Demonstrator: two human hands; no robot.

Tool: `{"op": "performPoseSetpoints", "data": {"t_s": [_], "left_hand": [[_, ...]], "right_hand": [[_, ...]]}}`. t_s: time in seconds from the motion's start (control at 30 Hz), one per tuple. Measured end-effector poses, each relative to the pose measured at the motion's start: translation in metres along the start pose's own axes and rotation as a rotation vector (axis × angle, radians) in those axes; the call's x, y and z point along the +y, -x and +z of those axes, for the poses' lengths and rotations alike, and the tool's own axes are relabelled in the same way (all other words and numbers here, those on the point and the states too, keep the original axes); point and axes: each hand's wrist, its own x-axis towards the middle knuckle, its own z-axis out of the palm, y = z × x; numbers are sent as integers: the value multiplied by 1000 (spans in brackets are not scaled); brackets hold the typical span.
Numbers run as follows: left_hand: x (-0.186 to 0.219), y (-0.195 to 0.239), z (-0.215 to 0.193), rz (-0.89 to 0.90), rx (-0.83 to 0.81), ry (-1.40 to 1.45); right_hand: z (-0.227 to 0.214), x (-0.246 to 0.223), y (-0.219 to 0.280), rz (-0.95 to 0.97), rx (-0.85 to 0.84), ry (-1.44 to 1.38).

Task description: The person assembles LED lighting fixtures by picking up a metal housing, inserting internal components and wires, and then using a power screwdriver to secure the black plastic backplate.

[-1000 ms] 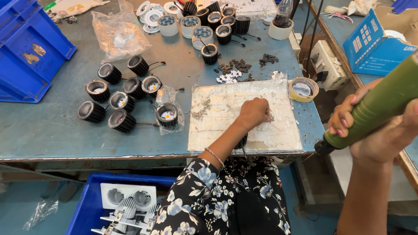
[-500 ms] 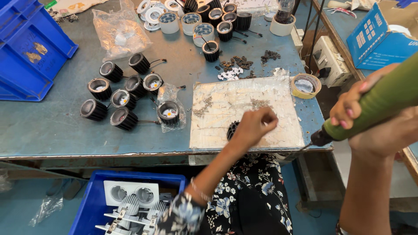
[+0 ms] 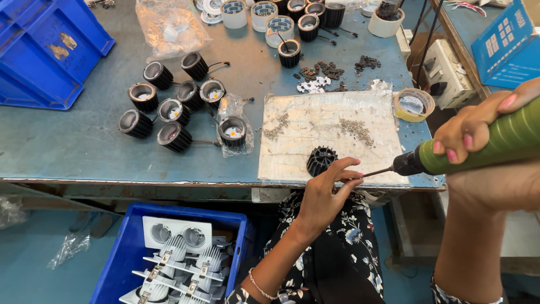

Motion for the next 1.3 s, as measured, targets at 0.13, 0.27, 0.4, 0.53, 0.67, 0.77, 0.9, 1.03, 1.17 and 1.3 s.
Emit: {"op": "performPoseSetpoints", "data": {"t_s": [0.13,0.27,0.4,0.53,0.67,0.77,0.9,1.03,1.17,1.3], "left_hand": [[-1,2,-2,11,2,-15],[0,5,-1,20,12,-9],[5,6,-3,60,25,-44],[16,7,-3,118,93,-156],[24,9,1,136,184,-218],[20,11,1,138,221,-266],[3,8,1,71,284,-236],[-13,1,-14,21,256,-136],[-29,-3,-42,14,236,11],[-56,-5,-64,-35,-14,20]], "right_hand": [[-7,2,5,60,88,3],[-11,3,8,32,23,-26],[-10,5,6,-18,-46,-11],[0,2,6,-3,-8,-34],[15,0,0,9,10,66],[23,4,-1,-24,-50,84],[21,26,-4,103,47,-47],[28,49,-16,127,14,-242],[52,65,-43,70,-14,-141],[67,72,-63,22,-70,-27]]}}
